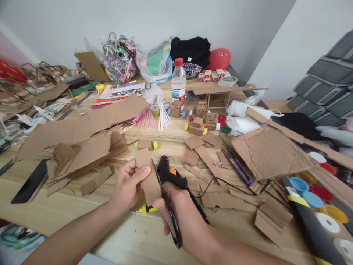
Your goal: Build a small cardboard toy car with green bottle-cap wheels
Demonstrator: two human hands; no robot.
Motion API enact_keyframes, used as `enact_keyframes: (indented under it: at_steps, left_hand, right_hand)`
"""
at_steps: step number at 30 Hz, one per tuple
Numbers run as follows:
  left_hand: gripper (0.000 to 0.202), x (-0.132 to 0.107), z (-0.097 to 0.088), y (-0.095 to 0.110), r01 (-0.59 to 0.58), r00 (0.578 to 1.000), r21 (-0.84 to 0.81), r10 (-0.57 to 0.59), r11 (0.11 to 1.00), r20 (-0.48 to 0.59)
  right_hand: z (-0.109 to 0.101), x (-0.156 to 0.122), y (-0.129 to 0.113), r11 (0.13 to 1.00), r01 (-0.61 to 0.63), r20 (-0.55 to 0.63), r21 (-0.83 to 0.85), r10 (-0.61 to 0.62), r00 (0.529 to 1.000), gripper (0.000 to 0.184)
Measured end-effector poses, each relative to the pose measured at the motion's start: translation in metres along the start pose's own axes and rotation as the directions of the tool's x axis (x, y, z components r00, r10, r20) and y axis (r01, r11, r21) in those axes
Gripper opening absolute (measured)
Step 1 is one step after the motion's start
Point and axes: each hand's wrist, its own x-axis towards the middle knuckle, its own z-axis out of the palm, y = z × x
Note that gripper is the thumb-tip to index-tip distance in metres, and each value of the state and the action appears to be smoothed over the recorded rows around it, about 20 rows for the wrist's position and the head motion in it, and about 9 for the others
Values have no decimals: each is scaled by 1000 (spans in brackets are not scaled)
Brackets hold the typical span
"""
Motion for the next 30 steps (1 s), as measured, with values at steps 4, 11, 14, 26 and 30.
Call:
enact_keyframes:
  at_steps: [4, 11, 14, 26, 30]
  left_hand:
    - [47, 0, 0, 1, 5, 1000, -3, -5, 1000, 1]
    - [45, 1, 1, 2, 9, 1000, -11, -9, 1000, -20]
    - [45, 1, 1, 1, 8, 1000, -22, -9, 1000, -18]
    - [48, 2, 3, 2, 115, 988, -17, -112, 993, 108]
    - [49, 1, 3, -1, 146, 983, -38, -141, 988, 114]
  right_hand:
    - [0, 0, -4, 999, 5, -12, -36, -5, 1000, 47]
    - [1, 1, -20, 1000, -5, -6, -12, 5, 1000, 39]
    - [0, 2, -17, 1000, -31, 14, 3, 31, 999, 33]
    - [-7, 2, -20, 997, 27, 4, -73, -27, 1000, 59]
    - [-7, 2, -19, 998, 3, 18, -67, -2, 1000, 66]
